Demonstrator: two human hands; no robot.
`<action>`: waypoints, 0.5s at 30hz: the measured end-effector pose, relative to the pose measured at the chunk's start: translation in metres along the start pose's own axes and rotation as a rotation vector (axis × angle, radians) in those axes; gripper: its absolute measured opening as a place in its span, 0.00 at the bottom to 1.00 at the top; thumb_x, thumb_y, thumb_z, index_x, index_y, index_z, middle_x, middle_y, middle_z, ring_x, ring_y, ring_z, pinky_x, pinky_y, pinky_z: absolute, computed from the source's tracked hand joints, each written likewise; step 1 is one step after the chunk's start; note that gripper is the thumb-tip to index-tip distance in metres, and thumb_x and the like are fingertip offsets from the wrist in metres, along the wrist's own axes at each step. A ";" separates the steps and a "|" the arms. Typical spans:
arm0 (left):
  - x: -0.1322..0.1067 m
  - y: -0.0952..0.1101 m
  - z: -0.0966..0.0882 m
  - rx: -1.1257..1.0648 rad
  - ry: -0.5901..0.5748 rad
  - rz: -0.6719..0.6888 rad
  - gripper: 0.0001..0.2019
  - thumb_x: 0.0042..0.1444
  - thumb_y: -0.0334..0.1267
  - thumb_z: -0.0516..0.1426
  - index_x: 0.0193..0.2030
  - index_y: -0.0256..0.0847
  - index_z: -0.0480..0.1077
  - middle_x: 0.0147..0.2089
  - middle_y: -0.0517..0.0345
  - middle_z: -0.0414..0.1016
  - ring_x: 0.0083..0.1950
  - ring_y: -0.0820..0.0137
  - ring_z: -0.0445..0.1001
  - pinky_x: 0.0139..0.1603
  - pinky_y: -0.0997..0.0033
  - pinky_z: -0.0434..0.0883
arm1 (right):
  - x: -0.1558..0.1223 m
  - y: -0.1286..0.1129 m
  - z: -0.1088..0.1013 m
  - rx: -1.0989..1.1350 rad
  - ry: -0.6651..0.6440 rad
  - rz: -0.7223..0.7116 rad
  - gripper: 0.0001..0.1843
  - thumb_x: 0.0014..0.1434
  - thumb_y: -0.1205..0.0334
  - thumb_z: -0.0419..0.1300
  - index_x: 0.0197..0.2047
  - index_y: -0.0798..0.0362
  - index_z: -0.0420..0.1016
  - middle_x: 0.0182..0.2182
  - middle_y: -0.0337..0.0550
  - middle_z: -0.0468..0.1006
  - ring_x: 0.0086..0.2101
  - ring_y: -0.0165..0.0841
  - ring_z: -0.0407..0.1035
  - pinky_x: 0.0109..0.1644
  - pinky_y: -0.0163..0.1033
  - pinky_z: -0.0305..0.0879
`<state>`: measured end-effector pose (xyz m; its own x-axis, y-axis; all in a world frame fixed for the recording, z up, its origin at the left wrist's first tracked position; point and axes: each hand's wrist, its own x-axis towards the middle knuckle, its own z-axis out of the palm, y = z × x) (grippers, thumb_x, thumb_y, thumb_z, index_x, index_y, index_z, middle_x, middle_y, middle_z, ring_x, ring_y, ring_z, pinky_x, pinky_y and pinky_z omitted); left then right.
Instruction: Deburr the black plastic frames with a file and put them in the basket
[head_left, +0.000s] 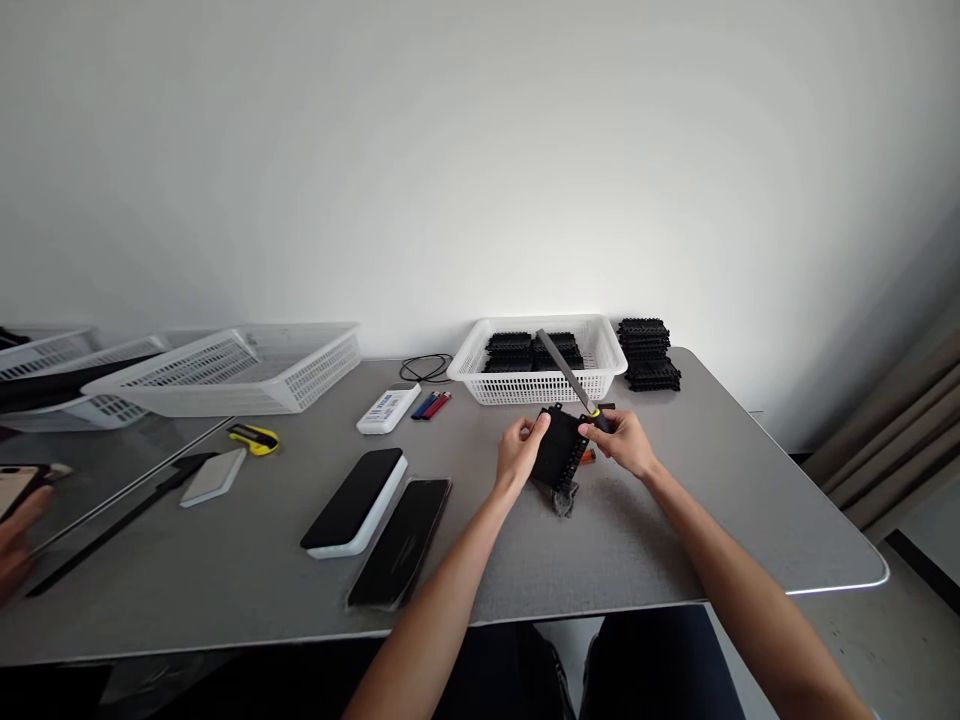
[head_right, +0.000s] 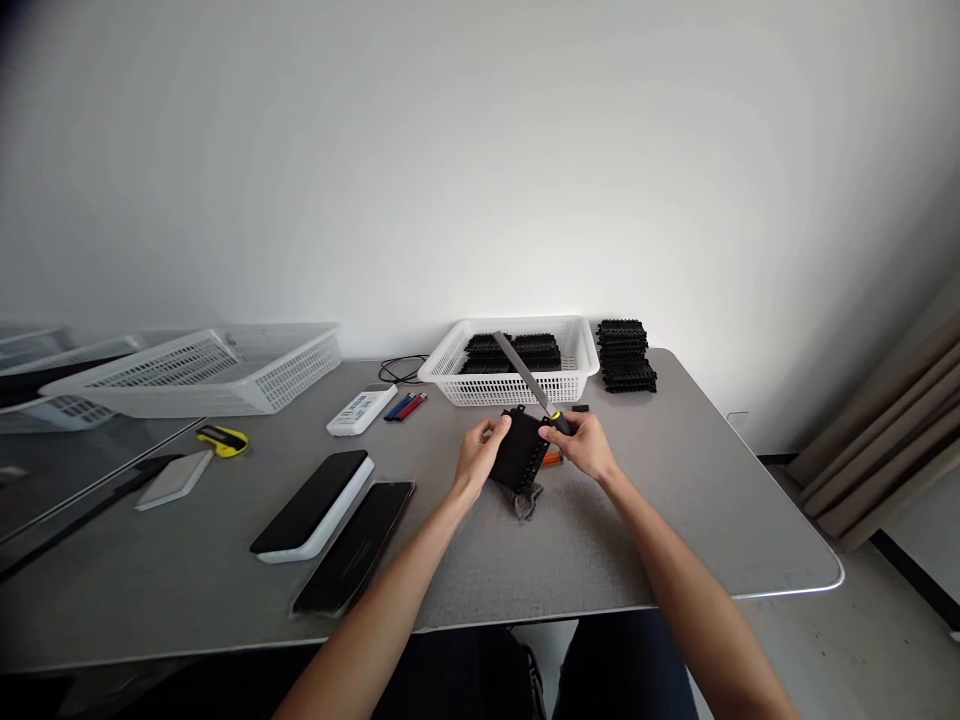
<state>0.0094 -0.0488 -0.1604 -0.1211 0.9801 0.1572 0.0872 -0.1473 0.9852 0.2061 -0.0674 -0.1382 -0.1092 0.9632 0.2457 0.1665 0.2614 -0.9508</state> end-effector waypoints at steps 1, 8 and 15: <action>-0.001 0.001 0.001 0.000 -0.015 0.010 0.20 0.48 0.57 0.63 0.27 0.42 0.68 0.17 0.66 0.62 0.19 0.75 0.60 0.20 0.77 0.53 | 0.001 0.001 0.000 0.008 0.033 0.023 0.24 0.49 0.39 0.65 0.27 0.54 0.71 0.13 0.30 0.61 0.16 0.24 0.51 0.19 0.33 0.48; -0.008 0.006 0.007 -0.224 -0.358 0.076 0.32 0.49 0.47 0.65 0.61 0.44 0.66 0.45 0.49 0.79 0.38 0.64 0.79 0.39 0.67 0.75 | 0.007 0.015 -0.006 0.121 0.318 0.097 0.27 0.46 0.39 0.66 0.35 0.57 0.76 0.14 0.32 0.63 0.15 0.26 0.55 0.18 0.34 0.52; -0.005 0.002 0.005 -0.267 -0.353 -0.022 0.39 0.48 0.48 0.66 0.66 0.40 0.62 0.45 0.46 0.81 0.40 0.62 0.79 0.36 0.68 0.76 | 0.006 0.012 -0.005 0.126 0.336 0.092 0.28 0.47 0.36 0.65 0.36 0.55 0.75 0.13 0.31 0.63 0.15 0.26 0.56 0.18 0.33 0.53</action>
<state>0.0147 -0.0533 -0.1599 0.2289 0.9620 0.1489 -0.1754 -0.1097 0.9784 0.2126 -0.0577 -0.1471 0.2320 0.9546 0.1866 0.0364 0.1831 -0.9824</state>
